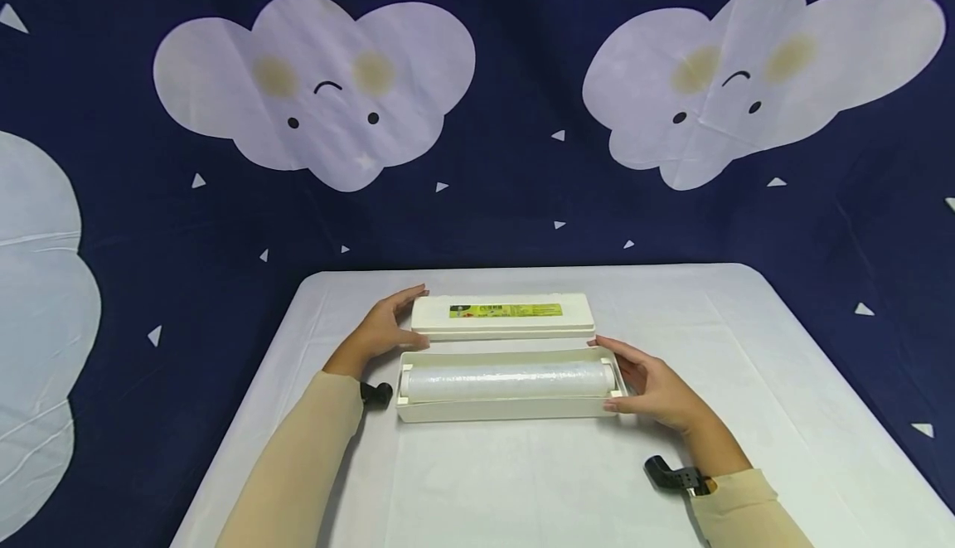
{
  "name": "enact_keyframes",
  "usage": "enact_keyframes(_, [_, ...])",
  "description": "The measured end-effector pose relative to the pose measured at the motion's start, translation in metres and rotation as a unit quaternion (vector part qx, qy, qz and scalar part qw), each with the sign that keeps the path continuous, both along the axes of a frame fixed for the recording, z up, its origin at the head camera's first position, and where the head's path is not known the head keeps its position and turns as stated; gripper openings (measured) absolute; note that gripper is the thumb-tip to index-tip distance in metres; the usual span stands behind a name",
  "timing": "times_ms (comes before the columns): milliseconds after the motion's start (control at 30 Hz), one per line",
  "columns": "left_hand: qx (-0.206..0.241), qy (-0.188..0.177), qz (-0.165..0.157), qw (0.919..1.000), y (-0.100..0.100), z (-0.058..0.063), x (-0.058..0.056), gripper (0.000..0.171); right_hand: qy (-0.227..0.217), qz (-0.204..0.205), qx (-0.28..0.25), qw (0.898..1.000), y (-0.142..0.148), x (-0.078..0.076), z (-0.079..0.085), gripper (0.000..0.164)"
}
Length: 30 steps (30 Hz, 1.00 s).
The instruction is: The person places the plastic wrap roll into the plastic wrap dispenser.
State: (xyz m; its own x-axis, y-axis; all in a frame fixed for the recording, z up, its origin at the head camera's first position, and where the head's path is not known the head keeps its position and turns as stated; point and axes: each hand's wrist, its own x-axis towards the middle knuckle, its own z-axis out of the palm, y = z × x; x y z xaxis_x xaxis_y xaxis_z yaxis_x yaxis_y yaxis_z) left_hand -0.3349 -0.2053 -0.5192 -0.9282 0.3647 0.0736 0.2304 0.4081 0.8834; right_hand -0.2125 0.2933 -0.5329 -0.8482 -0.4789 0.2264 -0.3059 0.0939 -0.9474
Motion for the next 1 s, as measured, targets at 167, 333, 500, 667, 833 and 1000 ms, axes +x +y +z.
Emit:
enact_keyframes(167, [0.048,-0.006,0.01,0.9988,-0.0002,-0.0029,0.0006,0.109,0.002,0.003,-0.005,1.0,-0.0007,-0.0002,-0.0003,0.101])
enact_keyframes(333, [0.062,-0.007,0.02,0.9978,-0.0008,-0.0028,0.0028,0.107,0.005,0.006,-0.008,1.0,-0.001,-0.0003,-0.0006,0.1])
enact_keyframes(500, [0.084,-0.009,0.025,0.9961,-0.0007,-0.0027,0.0043,0.1,0.004,0.008,-0.011,1.0,-0.0013,0.0002,0.0002,0.1])
enact_keyframes(667, [0.108,-0.004,0.031,0.9936,-0.0008,-0.0039,0.0049,0.091,0.004,0.004,-0.009,1.0,-0.0014,0.0007,0.0004,0.1])
enact_keyframes(833, [0.153,0.0,0.034,0.9876,-0.0004,-0.0043,0.0063,0.078,0.007,0.002,-0.005,1.0,-0.0014,0.0009,-0.0004,0.1])
enact_keyframes(1000, [0.191,-0.002,0.039,0.9809,-0.0003,-0.0046,0.0079,0.069,0.01,0.006,-0.009,1.0,-0.0008,0.0005,-0.0015,0.1])
